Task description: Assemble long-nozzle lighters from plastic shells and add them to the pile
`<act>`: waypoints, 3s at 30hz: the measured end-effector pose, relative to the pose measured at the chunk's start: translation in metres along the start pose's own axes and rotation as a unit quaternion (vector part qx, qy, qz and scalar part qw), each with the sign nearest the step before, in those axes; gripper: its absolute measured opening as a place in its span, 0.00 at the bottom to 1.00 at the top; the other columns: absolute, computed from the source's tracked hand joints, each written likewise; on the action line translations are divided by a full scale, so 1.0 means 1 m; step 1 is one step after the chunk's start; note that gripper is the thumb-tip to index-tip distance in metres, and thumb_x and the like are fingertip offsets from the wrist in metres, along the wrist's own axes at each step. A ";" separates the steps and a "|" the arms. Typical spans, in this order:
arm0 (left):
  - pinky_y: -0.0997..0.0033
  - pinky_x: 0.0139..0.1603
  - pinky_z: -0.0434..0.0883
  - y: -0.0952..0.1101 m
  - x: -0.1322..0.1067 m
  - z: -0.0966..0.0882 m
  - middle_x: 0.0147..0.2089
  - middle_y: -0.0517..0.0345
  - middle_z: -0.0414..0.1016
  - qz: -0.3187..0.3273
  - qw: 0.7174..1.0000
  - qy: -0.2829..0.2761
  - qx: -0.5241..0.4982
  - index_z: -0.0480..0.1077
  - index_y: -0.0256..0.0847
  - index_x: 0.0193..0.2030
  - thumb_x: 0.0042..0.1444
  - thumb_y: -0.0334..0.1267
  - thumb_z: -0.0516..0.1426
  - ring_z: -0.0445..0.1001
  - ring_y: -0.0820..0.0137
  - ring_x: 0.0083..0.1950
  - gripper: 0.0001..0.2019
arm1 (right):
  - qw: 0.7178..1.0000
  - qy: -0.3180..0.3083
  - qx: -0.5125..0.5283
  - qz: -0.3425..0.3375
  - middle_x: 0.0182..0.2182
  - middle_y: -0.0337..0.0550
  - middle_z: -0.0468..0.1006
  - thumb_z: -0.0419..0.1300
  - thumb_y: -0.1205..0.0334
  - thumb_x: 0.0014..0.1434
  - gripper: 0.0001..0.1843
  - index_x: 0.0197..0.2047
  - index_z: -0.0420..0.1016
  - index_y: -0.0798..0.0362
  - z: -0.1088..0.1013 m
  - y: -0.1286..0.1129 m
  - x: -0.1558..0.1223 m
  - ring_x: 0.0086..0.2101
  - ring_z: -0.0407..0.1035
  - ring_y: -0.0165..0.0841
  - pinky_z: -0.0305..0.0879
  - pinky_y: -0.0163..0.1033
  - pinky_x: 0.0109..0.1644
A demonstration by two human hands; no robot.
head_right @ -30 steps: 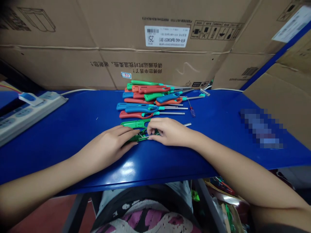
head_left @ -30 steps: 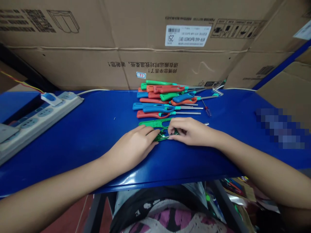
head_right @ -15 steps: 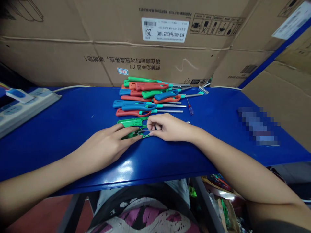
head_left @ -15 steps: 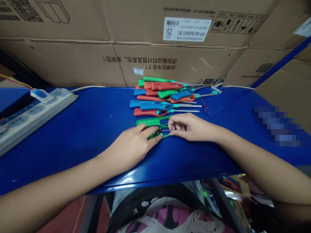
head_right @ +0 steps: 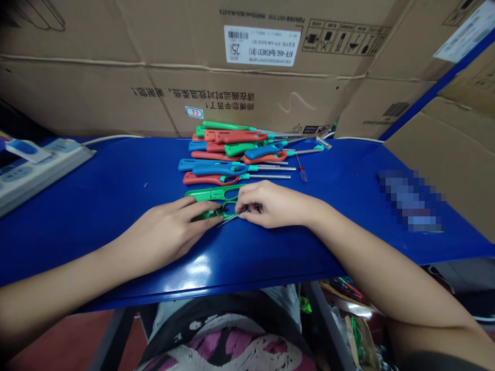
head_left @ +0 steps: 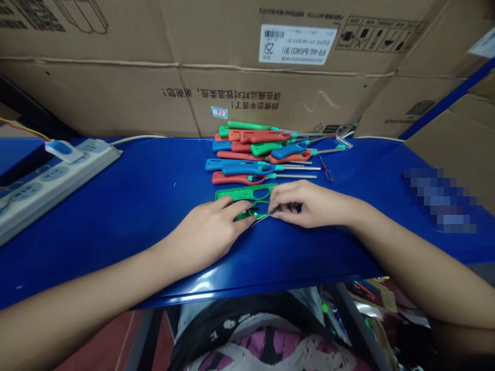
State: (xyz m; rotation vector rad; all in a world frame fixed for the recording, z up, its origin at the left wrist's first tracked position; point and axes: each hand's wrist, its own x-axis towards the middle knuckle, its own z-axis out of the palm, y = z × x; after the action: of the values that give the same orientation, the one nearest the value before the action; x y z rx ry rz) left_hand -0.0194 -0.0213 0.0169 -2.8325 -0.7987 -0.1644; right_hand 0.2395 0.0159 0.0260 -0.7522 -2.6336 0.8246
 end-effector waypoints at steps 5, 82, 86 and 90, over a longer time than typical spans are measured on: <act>0.57 0.45 0.79 0.000 0.000 -0.001 0.57 0.49 0.76 -0.014 1.000 -0.005 -0.020 0.76 0.44 0.56 0.67 0.33 0.54 0.76 0.57 0.50 0.15 | 1.000 -0.008 -0.005 -0.011 0.38 0.45 0.77 0.60 0.67 0.63 0.08 0.42 0.81 0.56 -0.003 -0.002 -0.002 0.29 0.69 0.26 0.67 0.33 0.35; 0.63 0.46 0.72 -0.017 -0.001 0.008 0.42 0.56 0.76 -0.071 0.978 0.063 -0.185 0.76 0.43 0.43 0.66 0.34 0.56 0.74 0.64 0.45 0.07 | 0.871 0.116 0.111 0.464 0.16 0.40 0.75 0.65 0.68 0.54 0.05 0.28 0.73 0.56 -0.063 0.052 -0.023 0.18 0.70 0.29 0.70 0.31 0.23; 0.62 0.47 0.72 -0.017 0.000 0.008 0.42 0.57 0.78 -0.067 0.979 0.054 -0.185 0.76 0.43 0.44 0.66 0.34 0.56 0.75 0.63 0.45 0.06 | 0.871 0.090 0.078 0.477 0.21 0.44 0.79 0.65 0.63 0.56 0.09 0.26 0.72 0.55 -0.064 0.049 -0.024 0.16 0.68 0.27 0.66 0.32 0.20; 0.62 0.47 0.72 -0.018 -0.001 0.009 0.42 0.58 0.80 -0.059 0.980 0.055 -0.182 0.77 0.43 0.43 0.66 0.35 0.56 0.77 0.63 0.44 0.07 | 0.917 0.047 -0.001 0.397 0.25 0.40 0.78 0.64 0.63 0.53 0.07 0.36 0.76 0.55 -0.073 0.048 -0.034 0.19 0.67 0.26 0.63 0.32 0.23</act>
State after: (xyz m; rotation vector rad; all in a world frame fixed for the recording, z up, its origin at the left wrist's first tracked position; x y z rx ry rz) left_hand -0.0291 -0.0049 0.0110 -3.0735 -1.0037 -0.5319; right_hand 0.3158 0.0633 0.0518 -1.8604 -2.2015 0.9227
